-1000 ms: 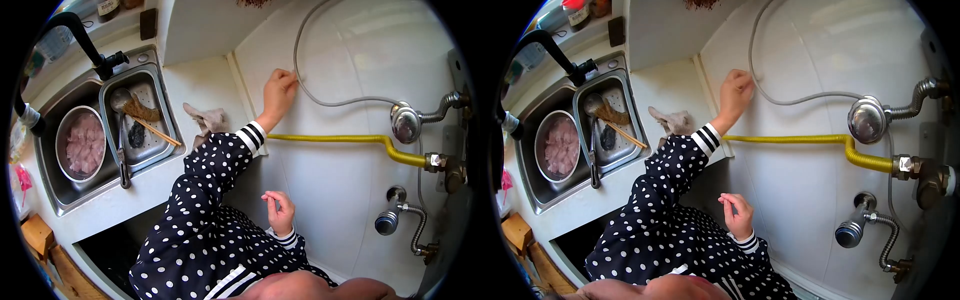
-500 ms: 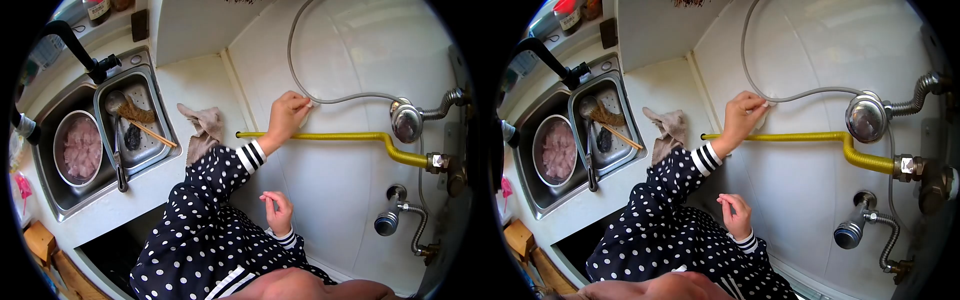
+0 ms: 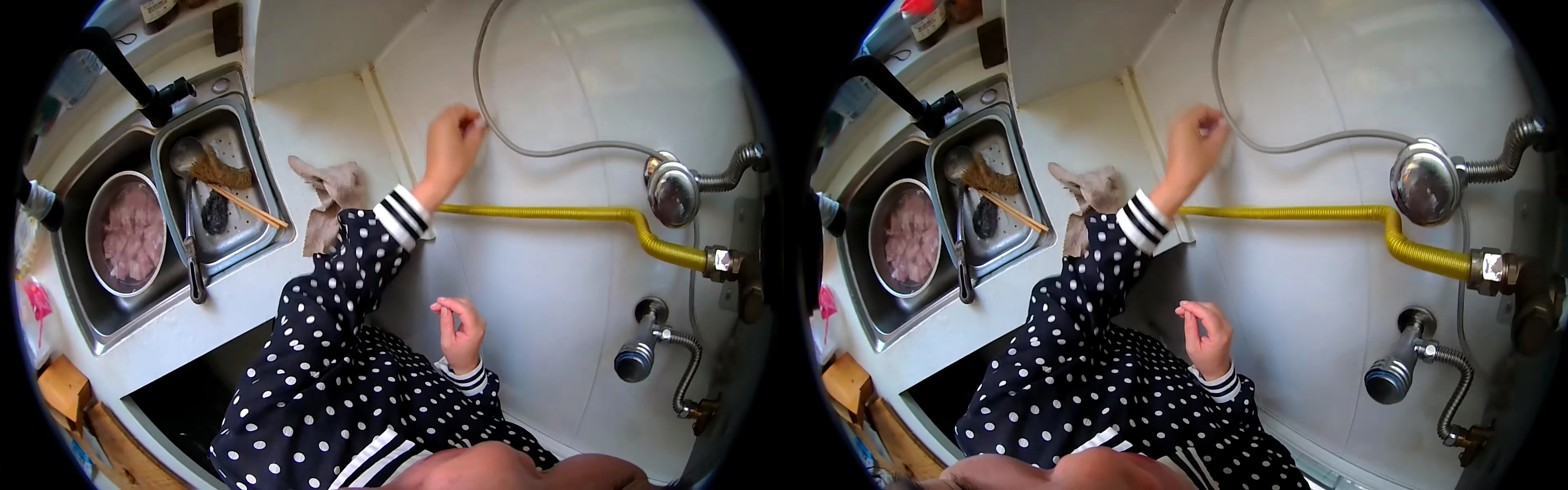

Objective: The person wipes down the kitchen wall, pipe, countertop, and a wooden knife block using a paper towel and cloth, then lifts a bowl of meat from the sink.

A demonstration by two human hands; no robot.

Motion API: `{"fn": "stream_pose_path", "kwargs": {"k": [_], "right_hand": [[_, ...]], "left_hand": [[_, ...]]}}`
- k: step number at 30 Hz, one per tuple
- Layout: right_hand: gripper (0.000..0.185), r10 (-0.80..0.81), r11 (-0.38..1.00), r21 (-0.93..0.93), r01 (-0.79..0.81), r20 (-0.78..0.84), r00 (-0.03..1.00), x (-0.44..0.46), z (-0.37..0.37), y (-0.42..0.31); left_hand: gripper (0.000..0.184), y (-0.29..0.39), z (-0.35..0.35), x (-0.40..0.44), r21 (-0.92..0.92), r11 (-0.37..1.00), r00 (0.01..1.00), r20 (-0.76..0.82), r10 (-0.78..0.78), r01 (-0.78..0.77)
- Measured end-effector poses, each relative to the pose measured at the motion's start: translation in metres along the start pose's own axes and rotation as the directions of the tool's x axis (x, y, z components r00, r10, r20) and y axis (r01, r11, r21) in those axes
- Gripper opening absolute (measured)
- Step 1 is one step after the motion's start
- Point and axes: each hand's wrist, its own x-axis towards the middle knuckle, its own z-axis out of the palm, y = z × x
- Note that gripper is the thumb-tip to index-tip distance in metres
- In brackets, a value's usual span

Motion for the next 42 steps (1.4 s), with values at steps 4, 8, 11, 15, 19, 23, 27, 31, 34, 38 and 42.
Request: {"fn": "stream_pose_path", "kwargs": {"k": [4,8,11,15,19,23,27,31,34,38,42], "right_hand": [[0.014,-0.032,0.999,-0.004,0.032,0.037,0.999,0.004,0.001,0.0],[0.015,-0.034,0.999,-0.011,0.034,0.022,0.999,0.005,0.002,0.001],[0.015,-0.069,0.997,-0.025,0.071,0.058,0.996,0.003,0.003,-0.001],[0.015,-0.07,0.997,-0.032,0.07,0.021,0.997,0.003,-0.002,0.002],[0.016,-0.073,0.997,-0.037,0.073,0.021,0.997,0.002,-0.001,-0.001],[0.016,-0.077,0.996,-0.05,0.078,0.032,0.997,-0.001,0.002,-0.004],[0.016,-0.086,0.995,-0.042,0.088,0.044,0.995,-0.002,0.005,-0.006],[0.016,-0.097,0.994,-0.05,0.102,0.082,0.992,-0.006,0.006,-0.005],[0.016,-0.072,0.996,-0.045,0.076,0.083,0.994,-0.002,0.009,-0.006],[0.016,-0.046,0.995,-0.088,0.053,0.071,0.996,-0.004,0.006,-0.004],[0.016,-0.065,0.994,-0.082,0.073,0.09,0.994,0.004,0.006,0.003]], "left_hand": [[0.012,0.014,0.011,-0.032,-0.002,1.0,0.996,0.088,-0.011,0.011],[0.015,0.003,0.006,-0.005,0.03,0.999,0.997,0.076,-0.034,0.032],[0.015,0.014,0.009,-0.017,0.004,1.0,0.997,0.077,-0.025,0.024],[0.014,0.002,0.002,0.001,0.01,1.0,1.0,-0.012,-0.024,0.024],[0.014,0.012,0.007,-0.021,0.023,0.999,0.998,0.038,-0.049,0.048],[0.015,-0.009,0.0,-0.007,0.104,0.994,0.999,-0.038,0.025,-0.021],[0.012,-0.091,-0.031,0.011,0.112,0.987,0.973,-0.212,-0.089,0.114],[0.015,-0.08,-0.029,-0.014,0.003,0.969,0.952,-0.187,-0.241,0.246],[0.016,-0.073,-0.017,-0.03,0.05,0.985,0.969,-0.194,-0.152,0.165],[0.014,-0.081,-0.036,0.013,0.015,0.981,0.949,-0.257,-0.182,0.192],[0.017,-0.065,-0.02,-0.025,0.098,0.99,0.99,-0.108,-0.091,0.102]]}}
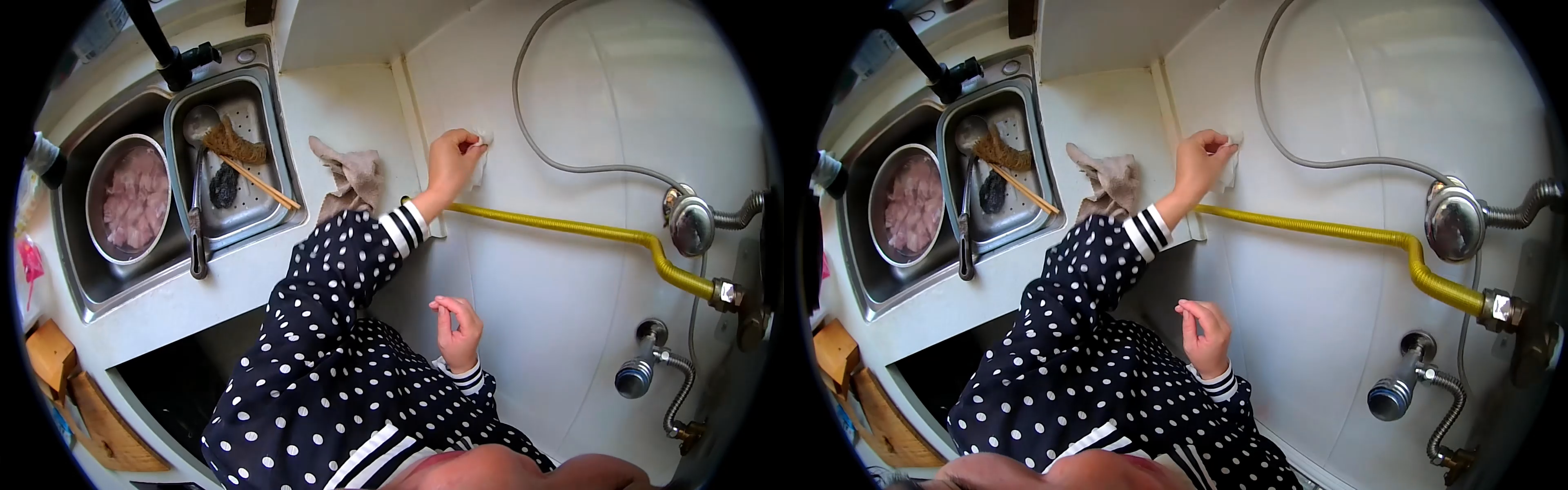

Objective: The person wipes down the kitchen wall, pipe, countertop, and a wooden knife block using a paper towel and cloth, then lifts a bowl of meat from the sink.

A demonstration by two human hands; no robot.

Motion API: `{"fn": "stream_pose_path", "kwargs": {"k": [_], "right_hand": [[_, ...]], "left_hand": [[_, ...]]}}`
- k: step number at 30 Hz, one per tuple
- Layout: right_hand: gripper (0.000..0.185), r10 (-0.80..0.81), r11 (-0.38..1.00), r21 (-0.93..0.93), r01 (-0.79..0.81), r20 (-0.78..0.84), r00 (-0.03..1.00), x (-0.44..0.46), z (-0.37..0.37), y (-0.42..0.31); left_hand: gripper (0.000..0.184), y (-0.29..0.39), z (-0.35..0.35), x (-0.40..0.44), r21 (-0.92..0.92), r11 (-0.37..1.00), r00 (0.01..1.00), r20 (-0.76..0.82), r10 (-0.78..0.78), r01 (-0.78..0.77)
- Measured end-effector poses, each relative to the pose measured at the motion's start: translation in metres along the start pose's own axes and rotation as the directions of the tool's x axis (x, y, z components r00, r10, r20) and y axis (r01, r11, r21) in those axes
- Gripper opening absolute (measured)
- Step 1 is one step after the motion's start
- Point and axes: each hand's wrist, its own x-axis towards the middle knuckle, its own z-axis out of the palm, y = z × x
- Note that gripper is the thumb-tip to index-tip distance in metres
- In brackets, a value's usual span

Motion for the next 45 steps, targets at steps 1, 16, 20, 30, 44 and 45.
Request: {"fn": "stream_pose_path", "kwargs": {"k": [1,16,20,30,44,45], "right_hand": [[0.016,0.007,1.0,0.004,-0.007,0.001,1.0,0.002,0.001,0.001],[0.017,0.027,0.999,0.023,-0.027,-0.025,0.999,0.002,-0.001,0.003],[0.017,-0.004,1.0,0.013,0.004,-0.018,1.0,0.006,0.0,0.005],[0.017,0.031,0.999,0.019,-0.03,-0.036,0.999,0.007,0.002,0.005],[0.016,0.067,0.998,0.008,-0.067,-0.07,0.995,0.003,0.003,-0.005],[0.016,0.049,0.999,0.004,-0.049,-0.06,0.997,0.008,0.003,-0.004]], "left_hand": [[0.017,-0.002,-0.002,0.004,0.06,0.998,1.0,0.015,0.018,-0.019],[0.014,0.02,-0.007,0.032,0.099,0.992,0.997,-0.001,0.073,-0.073],[0.015,0.012,-0.004,0.03,0.075,0.989,0.99,-0.049,0.131,-0.127],[0.01,0.029,-0.002,0.014,0.094,0.961,0.965,0.006,0.261,-0.26],[0.011,0.023,-0.004,0.05,0.124,0.96,0.962,-0.081,0.26,-0.249],[0.011,0.026,-0.005,0.055,0.131,0.964,0.967,-0.077,0.243,-0.232]]}}
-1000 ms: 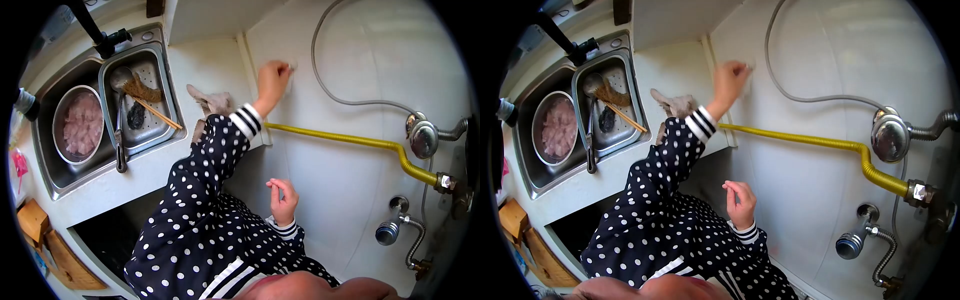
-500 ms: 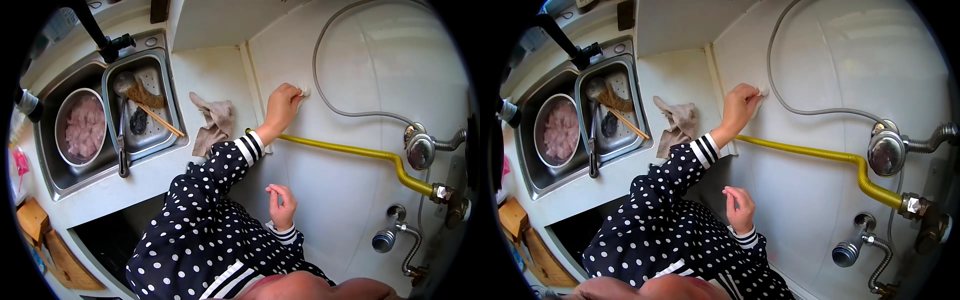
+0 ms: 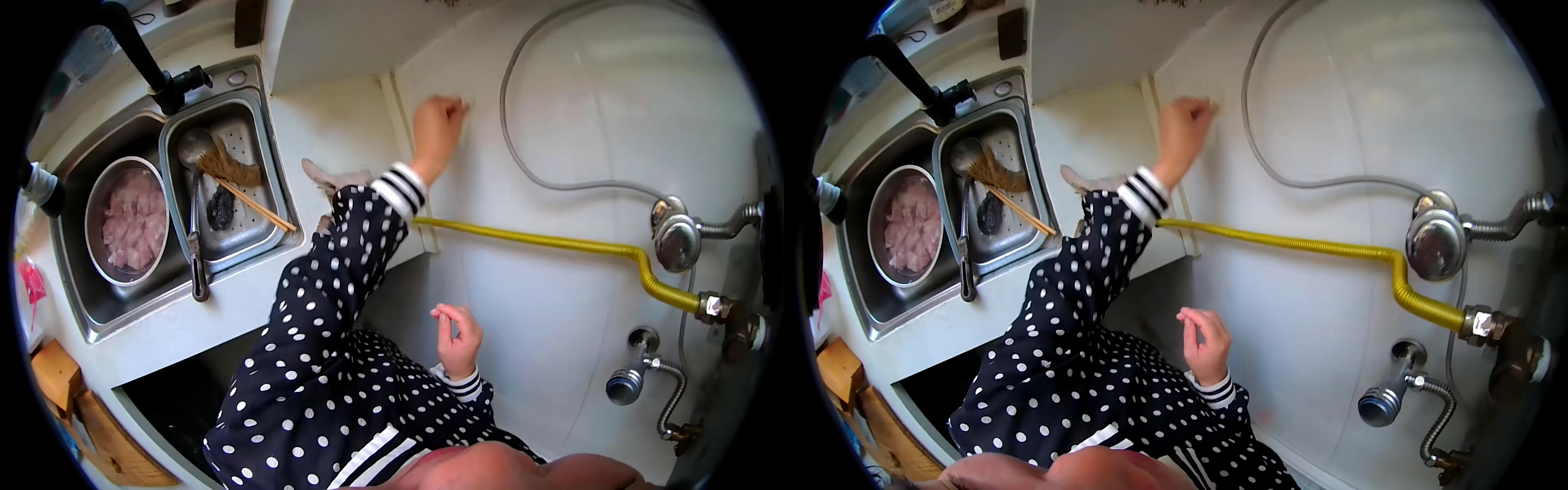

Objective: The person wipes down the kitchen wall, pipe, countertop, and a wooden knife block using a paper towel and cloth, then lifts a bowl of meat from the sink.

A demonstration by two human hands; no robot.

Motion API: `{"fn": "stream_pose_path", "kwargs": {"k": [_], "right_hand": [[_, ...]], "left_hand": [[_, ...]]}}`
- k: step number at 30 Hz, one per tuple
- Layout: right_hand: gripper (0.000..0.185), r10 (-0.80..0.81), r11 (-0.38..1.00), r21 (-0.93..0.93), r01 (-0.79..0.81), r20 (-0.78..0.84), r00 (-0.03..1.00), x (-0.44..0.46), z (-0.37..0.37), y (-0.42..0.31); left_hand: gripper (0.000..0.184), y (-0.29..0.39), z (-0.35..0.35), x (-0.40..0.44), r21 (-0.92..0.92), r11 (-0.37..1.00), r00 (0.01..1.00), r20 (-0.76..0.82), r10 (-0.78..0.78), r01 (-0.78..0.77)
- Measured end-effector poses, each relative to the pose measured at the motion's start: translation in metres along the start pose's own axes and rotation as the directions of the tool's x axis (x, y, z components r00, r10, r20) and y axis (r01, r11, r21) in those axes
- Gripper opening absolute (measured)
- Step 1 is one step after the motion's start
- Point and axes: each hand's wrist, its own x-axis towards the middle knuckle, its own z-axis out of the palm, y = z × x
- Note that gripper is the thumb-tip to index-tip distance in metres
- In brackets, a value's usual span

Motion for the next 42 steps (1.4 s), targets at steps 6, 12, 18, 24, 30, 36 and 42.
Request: {"fn": "stream_pose_path", "kwargs": {"k": [6,12,18,24,30,36,42], "right_hand": [[0.016,-0.014,1.0,-0.003,0.014,0.008,1.0,0.005,0.003,-0.003],[0.015,-0.059,0.998,-0.035,0.061,0.039,0.998,0.012,0.004,-0.013],[0.016,-0.011,0.999,-0.053,0.011,0.0,1.0,-0.001,-0.004,-0.012],[0.015,0.067,0.996,-0.053,-0.068,-0.025,0.997,-0.018,-0.009,-0.01],[0.015,0.002,0.998,-0.061,-0.003,-0.01,1.0,-0.008,-0.003,-0.015],[0.014,0.068,0.99,-0.121,-0.074,-0.052,0.996,-0.025,-0.013,-0.017],[0.014,0.052,0.99,-0.131,-0.06,-0.066,0.997,-0.027,-0.015,-0.024]], "left_hand": [[0.011,-0.003,0.0,0.006,-0.029,0.998,0.998,0.02,-0.055,0.056],[0.013,-0.006,-0.002,0.002,0.043,0.999,0.998,0.058,-0.013,0.011],[0.013,-0.038,0.009,0.059,0.072,0.994,0.978,-0.196,-0.064,0.079],[0.011,0.028,0.019,0.013,-0.018,0.984,0.983,-0.057,0.176,-0.178],[0.012,0.038,0.012,0.004,-0.166,0.971,0.975,0.106,0.193,-0.174],[0.025,0.004,0.031,0.134,-0.121,0.978,0.97,-0.195,0.143,-0.168],[0.025,0.006,0.02,0.128,-0.074,0.995,0.994,-0.079,-0.073,0.068]]}}
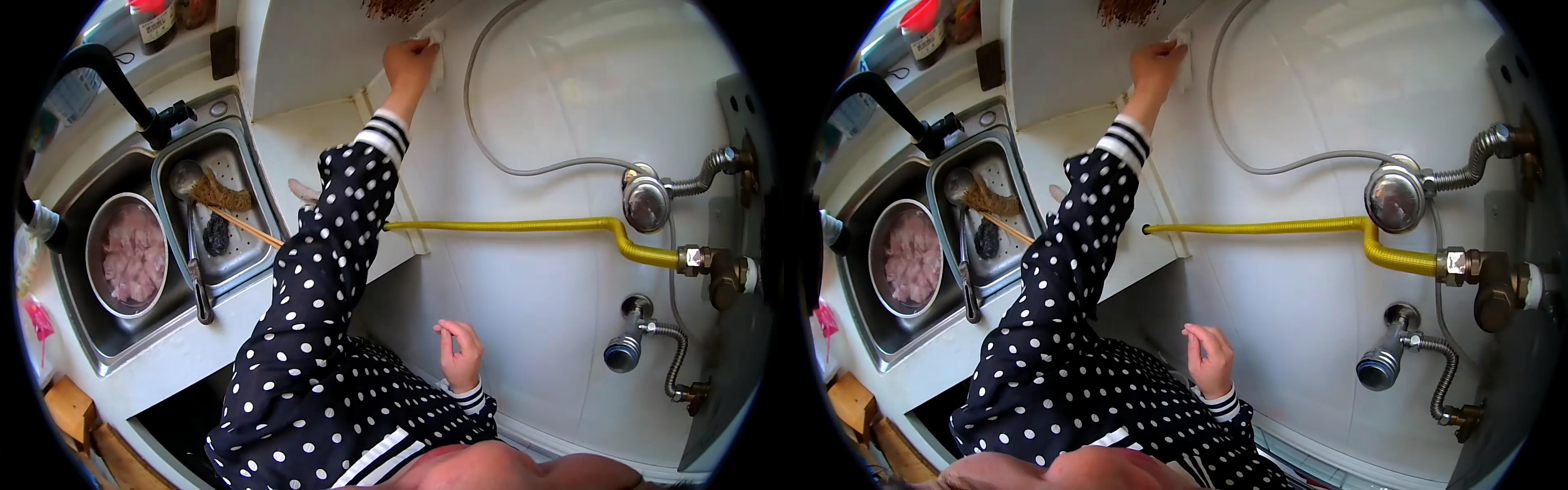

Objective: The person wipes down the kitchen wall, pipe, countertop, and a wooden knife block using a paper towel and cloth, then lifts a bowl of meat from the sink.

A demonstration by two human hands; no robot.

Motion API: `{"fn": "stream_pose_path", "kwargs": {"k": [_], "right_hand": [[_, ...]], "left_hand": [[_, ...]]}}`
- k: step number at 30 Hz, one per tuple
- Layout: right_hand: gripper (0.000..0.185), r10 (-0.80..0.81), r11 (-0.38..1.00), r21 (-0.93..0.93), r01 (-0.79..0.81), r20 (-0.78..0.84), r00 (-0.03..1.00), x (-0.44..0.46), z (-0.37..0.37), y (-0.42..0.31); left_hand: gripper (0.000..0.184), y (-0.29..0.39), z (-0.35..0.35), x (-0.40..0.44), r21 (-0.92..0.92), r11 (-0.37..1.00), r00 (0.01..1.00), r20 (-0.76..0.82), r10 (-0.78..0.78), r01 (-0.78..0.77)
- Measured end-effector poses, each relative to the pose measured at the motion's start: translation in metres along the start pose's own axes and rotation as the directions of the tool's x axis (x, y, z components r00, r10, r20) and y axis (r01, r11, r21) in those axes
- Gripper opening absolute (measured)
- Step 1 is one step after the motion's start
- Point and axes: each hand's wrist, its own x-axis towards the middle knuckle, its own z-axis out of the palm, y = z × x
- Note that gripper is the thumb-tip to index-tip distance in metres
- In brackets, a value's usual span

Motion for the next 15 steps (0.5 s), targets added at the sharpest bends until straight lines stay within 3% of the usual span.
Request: {"fn": "stream_pose_path", "kwargs": {"k": [3,6,9,12,15], "right_hand": [[0.015,-0.009,1.0,0.01,0.009,-0.008,1.0,-0.002,-0.003,0.008],[0.015,-0.014,1.0,0.007,0.014,-0.011,1.0,-0.001,-0.005,0.008],[0.015,-0.031,0.999,-0.014,0.031,-0.002,1.0,0.002,-0.007,0.002],[0.016,-0.038,0.999,-0.021,0.038,-0.002,0.999,0.001,-0.009,0.007],[0.016,-0.044,0.999,-0.014,0.044,0.002,0.999,0.002,-0.008,0.012]], "left_hand": [[0.018,0.026,-0.02,-0.037,-0.196,0.977,0.991,-0.118,0.056,-0.079],[0.014,0.08,-0.028,-0.077,-0.19,0.921,0.94,-0.047,0.338,-0.341],[0.015,0.1,-0.005,-0.073,-0.032,0.89,0.883,0.112,0.456,-0.455],[0.015,0.096,0.009,-0.078,0.093,0.884,0.881,0.183,0.436,-0.457],[0.011,0.109,0.001,-0.114,-0.057,0.954,0.904,0.307,0.298,-0.295]]}}
